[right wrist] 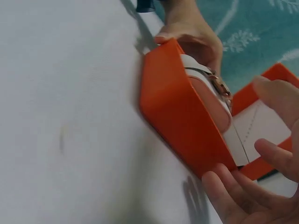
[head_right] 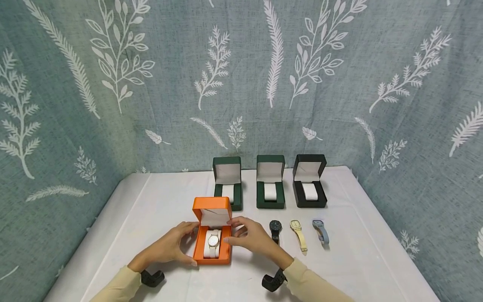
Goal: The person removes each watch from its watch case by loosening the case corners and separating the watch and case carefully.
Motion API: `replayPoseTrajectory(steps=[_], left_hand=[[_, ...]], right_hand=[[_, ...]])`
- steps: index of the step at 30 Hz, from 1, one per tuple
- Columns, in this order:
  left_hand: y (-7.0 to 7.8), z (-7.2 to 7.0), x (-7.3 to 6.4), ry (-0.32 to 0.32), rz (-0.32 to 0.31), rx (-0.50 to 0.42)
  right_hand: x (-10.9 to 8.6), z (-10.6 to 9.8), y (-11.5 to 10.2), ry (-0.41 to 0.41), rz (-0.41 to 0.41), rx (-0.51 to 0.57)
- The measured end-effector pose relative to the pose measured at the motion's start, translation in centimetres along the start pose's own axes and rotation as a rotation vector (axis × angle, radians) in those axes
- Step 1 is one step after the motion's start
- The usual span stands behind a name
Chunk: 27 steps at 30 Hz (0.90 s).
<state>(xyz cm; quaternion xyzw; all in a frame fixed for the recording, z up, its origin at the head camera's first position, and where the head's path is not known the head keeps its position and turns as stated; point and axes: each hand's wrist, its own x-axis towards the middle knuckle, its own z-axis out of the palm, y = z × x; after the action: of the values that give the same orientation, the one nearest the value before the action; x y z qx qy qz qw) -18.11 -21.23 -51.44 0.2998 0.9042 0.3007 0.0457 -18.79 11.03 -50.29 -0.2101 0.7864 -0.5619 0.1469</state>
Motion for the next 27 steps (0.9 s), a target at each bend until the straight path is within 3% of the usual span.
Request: replayPoseTrajectory(steps=[7, 19, 27], left_hand=[[-0.1, 0.0, -0.2, -0.005, -0.026, -0.006], [0.2, 0.2, -0.1, -0.006, -0.034, -0.053], [0.1, -0.1, -0.2, 0.038, -0.030, -0.089]], right_hand=[[-0.5, 0.7, 0.3, -0.015, -0.035, 0.025], [-0.8, 1.6, 1.3, 0.007, -0.059, -0.049], [-0.8, 1.8, 1.3, 0.010, -0.074, -0.034]])
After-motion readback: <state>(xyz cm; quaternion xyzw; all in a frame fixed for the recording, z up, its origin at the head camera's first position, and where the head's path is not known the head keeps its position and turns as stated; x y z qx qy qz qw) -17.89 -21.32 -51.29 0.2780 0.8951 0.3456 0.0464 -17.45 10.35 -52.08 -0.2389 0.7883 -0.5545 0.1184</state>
